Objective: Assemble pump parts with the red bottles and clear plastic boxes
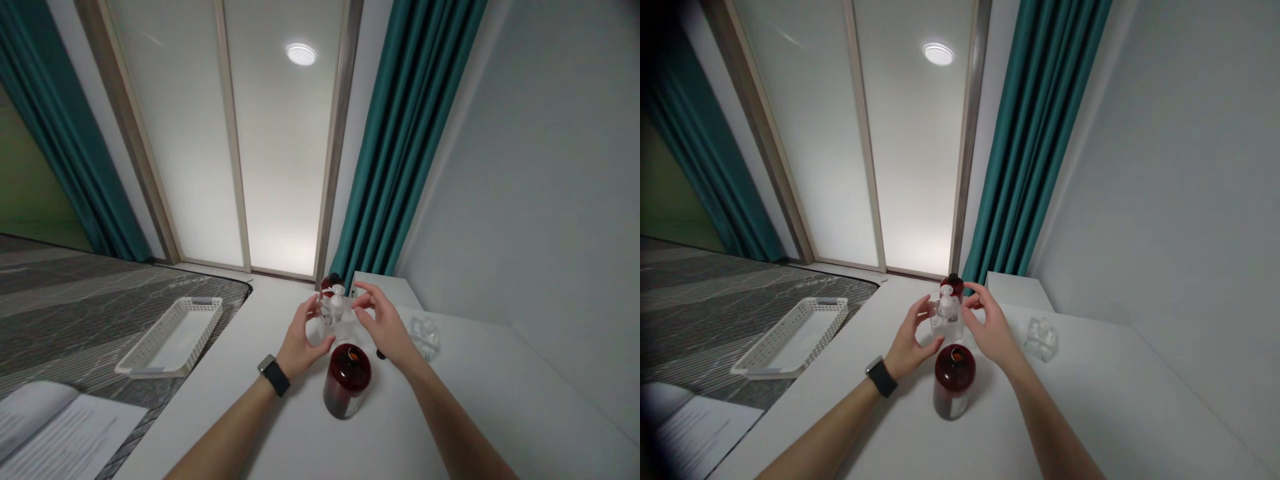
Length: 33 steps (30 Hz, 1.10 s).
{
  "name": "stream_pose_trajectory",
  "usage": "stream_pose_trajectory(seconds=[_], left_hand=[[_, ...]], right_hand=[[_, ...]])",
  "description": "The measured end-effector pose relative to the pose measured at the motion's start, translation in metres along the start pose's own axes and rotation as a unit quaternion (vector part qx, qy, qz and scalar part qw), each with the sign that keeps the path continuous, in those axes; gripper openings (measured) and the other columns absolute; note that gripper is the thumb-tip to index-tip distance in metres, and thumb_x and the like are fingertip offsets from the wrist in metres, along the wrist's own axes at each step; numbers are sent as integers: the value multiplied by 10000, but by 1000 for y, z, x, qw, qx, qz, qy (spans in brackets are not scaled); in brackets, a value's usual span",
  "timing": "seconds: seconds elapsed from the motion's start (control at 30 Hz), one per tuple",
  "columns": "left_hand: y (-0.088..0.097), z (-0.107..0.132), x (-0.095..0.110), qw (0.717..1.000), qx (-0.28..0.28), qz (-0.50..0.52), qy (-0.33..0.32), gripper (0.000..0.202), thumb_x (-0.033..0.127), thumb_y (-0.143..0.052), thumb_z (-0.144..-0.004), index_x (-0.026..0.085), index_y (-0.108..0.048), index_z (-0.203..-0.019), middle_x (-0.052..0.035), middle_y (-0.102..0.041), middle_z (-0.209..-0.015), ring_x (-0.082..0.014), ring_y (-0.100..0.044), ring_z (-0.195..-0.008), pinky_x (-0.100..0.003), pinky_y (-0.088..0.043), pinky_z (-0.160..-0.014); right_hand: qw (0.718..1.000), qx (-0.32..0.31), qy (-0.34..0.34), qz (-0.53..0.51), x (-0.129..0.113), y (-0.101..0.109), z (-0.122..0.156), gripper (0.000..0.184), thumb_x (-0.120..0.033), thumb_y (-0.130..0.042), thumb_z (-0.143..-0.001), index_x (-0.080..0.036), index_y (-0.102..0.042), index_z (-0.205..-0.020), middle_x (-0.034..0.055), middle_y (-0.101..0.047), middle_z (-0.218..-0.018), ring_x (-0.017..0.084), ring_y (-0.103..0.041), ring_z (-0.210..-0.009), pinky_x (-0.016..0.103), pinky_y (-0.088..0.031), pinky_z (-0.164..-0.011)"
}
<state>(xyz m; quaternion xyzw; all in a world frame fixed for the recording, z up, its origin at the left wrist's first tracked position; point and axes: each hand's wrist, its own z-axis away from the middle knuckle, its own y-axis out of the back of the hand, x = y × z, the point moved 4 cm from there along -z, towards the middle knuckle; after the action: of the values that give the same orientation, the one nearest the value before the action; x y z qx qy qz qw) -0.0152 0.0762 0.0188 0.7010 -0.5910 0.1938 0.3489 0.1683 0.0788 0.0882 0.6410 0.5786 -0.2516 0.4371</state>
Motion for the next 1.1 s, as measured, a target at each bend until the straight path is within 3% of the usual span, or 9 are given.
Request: stream_pose_trajectory(seconds=[0.13,0.3,0.43,0.6,0.73,0.87,1.0,1.1], left_hand=[[-2,1,2,998,-21,47,20,865,219,-728,-798,236,-228,-1504,-136,-521,-1319,-286,-558,-1176,-537,-481,-1035],[-5,1,3,996,-35,75,39,855,212,-707,-816,234,-205,-1509,-142,-509,-1327,-285,-540,-1196,-543,-456,-1055],[-5,0,2,992,-35,110,51,832,280,-695,-852,222,-192,-1511,-155,-502,-1333,-288,-538,-1203,-540,-448,-1058],[-1,-1,2,990,-17,121,63,796,347,-663,-887,228,-184,-1512,-155,-506,-1318,-288,-548,-1202,-540,-450,-1049],[1,-2,5,992,-27,112,44,791,351,-664,-887,228,-196,-1512,-156,-508,-1323,-289,-550,-1199,-530,-454,-1044],[5,-3,6,994,-12,100,54,768,366,-650,-895,228,-206,-1507,-154,-507,-1321,-285,-554,-1183,-531,-448,-1043],[5,-4,8,995,-21,87,40,773,372,-644,-896,220,-202,-1512,-159,-500,-1321,-290,-546,-1180,-529,-450,-1035],[4,-4,11,997,-24,75,22,775,344,-641,-897,216,-195,-1518,-155,-501,-1314,-284,-547,-1169,-527,-447,-1040]], right_hand=[[990,-7,-39,-134,10,-7,5,501,-280,-600,-839,-288,-491,-1328,50,-690,-1151,241,-612,-1145,430,-421,-1009],[978,109,-81,-161,20,-4,5,357,-243,-603,-794,-259,-594,-1151,-7,-712,-824,243,-659,-1014,434,-417,-1009],[966,51,-105,-230,21,-13,2,494,-222,-614,-752,-269,-559,-1241,43,-744,-1089,255,-620,-1157,457,-378,-1064],[962,122,-90,-228,18,-12,-2,386,-240,-599,-762,-252,-575,-1147,11,-743,-843,257,-661,-1059,489,-377,-1076],[964,45,-100,-242,15,-20,-2,504,-237,-607,-764,-279,-525,-1259,67,-728,-1158,268,-613,-1193,490,-399,-1066],[965,74,-60,-242,11,-18,0,402,-256,-631,-790,-277,-565,-1186,31,-735,-960,260,-619,-1168,480,-385,-1083],[969,25,-73,-235,12,-24,-1,455,-302,-668,-814,-297,-544,-1252,63,-693,-1179,256,-602,-1187,472,-414,-1056],[973,37,-66,-217,12,-23,-2,423,-315,-676,-814,-294,-564,-1222,47,-701,-1069,248,-614,-1152,463,-428,-1042]])
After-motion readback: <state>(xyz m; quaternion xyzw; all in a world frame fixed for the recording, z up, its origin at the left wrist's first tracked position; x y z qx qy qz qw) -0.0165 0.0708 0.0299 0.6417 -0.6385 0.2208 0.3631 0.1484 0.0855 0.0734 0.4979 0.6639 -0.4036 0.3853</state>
